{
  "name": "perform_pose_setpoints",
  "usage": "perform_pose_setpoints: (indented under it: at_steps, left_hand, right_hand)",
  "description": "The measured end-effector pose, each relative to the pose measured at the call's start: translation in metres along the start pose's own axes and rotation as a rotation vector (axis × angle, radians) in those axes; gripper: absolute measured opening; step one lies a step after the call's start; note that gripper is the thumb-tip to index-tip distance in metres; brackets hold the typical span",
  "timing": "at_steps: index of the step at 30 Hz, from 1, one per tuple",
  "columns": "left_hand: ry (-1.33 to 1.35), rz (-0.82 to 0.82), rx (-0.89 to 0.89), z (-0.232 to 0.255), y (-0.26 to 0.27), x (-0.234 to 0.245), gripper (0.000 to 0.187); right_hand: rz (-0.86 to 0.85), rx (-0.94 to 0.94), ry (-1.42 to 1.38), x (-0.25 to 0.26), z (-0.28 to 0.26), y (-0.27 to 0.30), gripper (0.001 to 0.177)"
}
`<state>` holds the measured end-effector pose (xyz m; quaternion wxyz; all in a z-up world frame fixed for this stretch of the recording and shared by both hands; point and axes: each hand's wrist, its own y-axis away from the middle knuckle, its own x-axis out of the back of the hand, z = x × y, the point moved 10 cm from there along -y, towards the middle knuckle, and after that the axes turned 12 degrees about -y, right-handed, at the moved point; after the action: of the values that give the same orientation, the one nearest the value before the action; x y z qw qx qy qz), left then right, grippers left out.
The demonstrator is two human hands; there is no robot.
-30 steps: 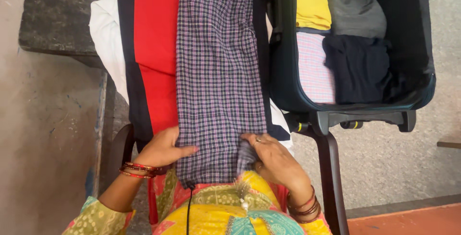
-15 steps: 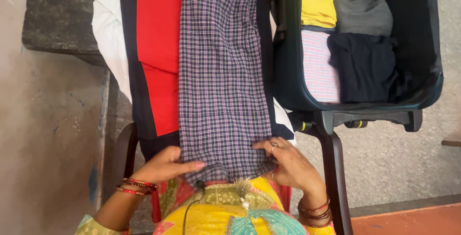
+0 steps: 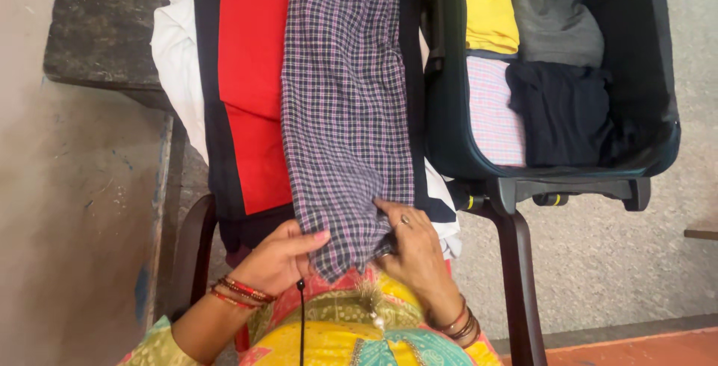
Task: The person folds a pair of grey trousers and a pair of black athletic pants on a wooden surface. After folding each item, they place it into an open suitcase that already contains other folded garments.
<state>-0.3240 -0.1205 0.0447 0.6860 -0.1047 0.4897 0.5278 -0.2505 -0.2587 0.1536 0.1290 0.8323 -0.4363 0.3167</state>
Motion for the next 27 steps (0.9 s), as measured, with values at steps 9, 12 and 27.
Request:
perform_pose_setpoints:
  at_steps: [9,12,27]
  left_hand:
    - [-0.336,0.254,-0.314,0.041,0.041,0.014,0.044]
    - [-0.557,0.326,-0.331,0.05,0.056,0.016,0.048]
    - [-1.291,0.152,-0.068,0.054,0.065,0.002,0.082]
  right_hand:
    - [0.18,0.195,-0.046,0.061,-0.012,0.016,0.042]
    - [-0.024,0.194,-0.001,0.041,-0.007,0.013,0.039]
    - [-0.406,0.035,-0.026,-0.001,0.003,0.006,0.085]
